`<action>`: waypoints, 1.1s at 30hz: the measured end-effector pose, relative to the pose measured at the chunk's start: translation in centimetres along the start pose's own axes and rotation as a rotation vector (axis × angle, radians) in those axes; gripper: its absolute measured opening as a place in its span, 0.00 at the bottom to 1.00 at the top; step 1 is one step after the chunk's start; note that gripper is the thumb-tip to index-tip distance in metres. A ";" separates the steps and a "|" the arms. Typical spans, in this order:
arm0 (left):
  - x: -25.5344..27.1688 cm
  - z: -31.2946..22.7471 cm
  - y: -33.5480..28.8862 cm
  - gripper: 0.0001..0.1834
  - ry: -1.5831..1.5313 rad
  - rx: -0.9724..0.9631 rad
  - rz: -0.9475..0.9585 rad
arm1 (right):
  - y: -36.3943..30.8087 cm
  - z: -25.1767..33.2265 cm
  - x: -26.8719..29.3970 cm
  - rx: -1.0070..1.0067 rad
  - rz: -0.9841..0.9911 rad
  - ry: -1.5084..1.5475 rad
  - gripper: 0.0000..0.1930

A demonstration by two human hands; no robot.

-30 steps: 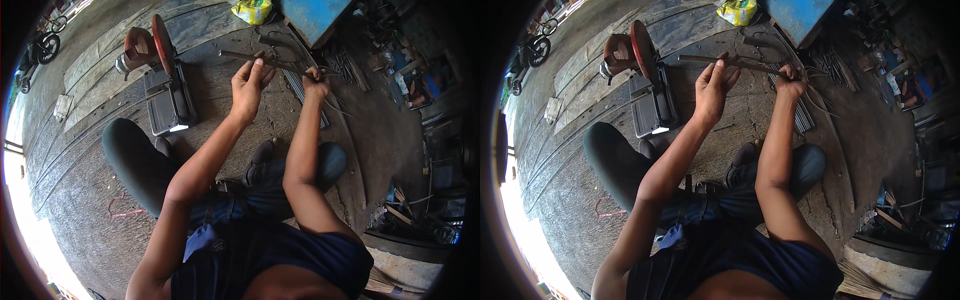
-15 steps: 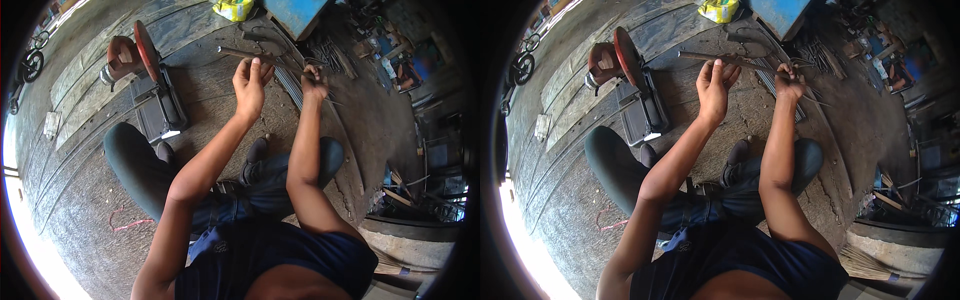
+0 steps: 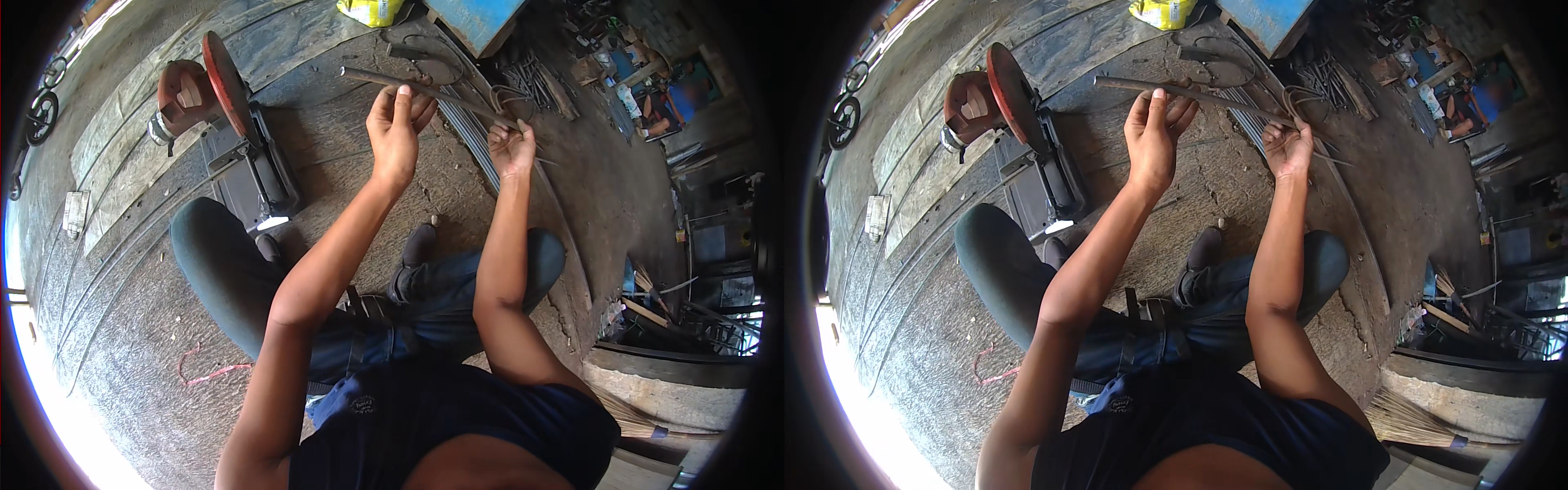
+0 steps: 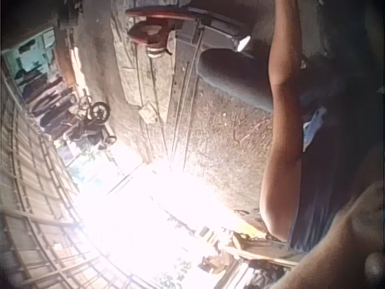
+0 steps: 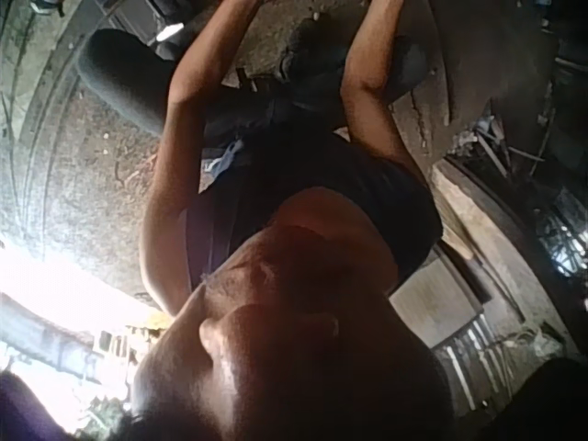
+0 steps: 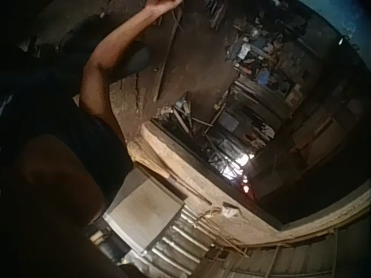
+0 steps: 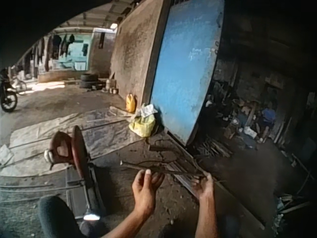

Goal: Using a bench-mounted circular saw to cut thin metal rods to length.

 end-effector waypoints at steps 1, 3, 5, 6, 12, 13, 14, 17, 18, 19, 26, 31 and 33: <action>0.2 0.0 0.0 0.13 0.006 0.005 0.002 | 0.1 -0.3 0.2 -0.003 -0.003 -0.001 0.19; 0.8 -0.1 0.2 0.13 0.009 0.002 -0.006 | 0.4 -0.9 -0.1 -0.035 0.060 0.007 0.18; 1.3 -0.3 0.4 0.13 0.011 0.002 -0.014 | 0.6 -1.2 -0.2 -0.045 0.066 -0.002 0.17; 1.6 -0.4 0.5 0.13 0.010 -0.004 -0.027 | 0.6 -1.4 -0.2 -0.051 0.073 -0.009 0.17; 2.5 -0.7 0.8 0.12 0.033 0.009 -0.058 | 0.4 -1.7 -0.6 -0.077 0.085 -0.028 0.15; 2.5 -0.7 0.9 0.12 0.029 0.016 -0.065 | 0.4 -1.6 -0.6 -0.072 0.083 -0.026 0.15; 2.5 -0.6 0.9 0.12 0.004 0.007 -0.071 | 0.2 -1.3 -0.7 -0.056 0.068 -0.050 0.16; 4.7 -0.5 1.2 0.13 0.041 -0.024 -0.175 | -0.5 -1.4 -2.7 -0.015 0.061 -0.101 0.17; 5.7 -0.9 1.1 0.14 0.098 -0.022 -0.259 | -0.5 -1.4 -3.1 -0.001 0.073 -0.134 0.18; 6.5 -1.1 1.5 0.14 0.089 -0.021 -0.241 | -1.0 -1.8 -4.3 0.024 0.023 -0.193 0.18; 12.8 2.4 1.8 0.08 -0.041 0.201 -0.444 | -3.2 -1.2 -9.5 0.165 0.100 -0.638 0.16; 18.5 7.2 2.4 0.05 -0.172 0.381 -0.358 | -5.0 -1.7 -11.8 0.235 0.151 -0.969 0.18; 21.5 8.2 2.8 0.06 -0.181 0.404 -0.356 | -4.7 -3.0 -11.8 0.207 0.168 -1.055 0.14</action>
Point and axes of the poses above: each hand's wrist, its own y-axis towards the middle knuckle, its own x-axis out of the back of the hand, z = x × y, the point moved 9 cm from there along y, towards the middle knuckle, and after that the axes turned 9 degrees about -x, right-handed, at the moved point
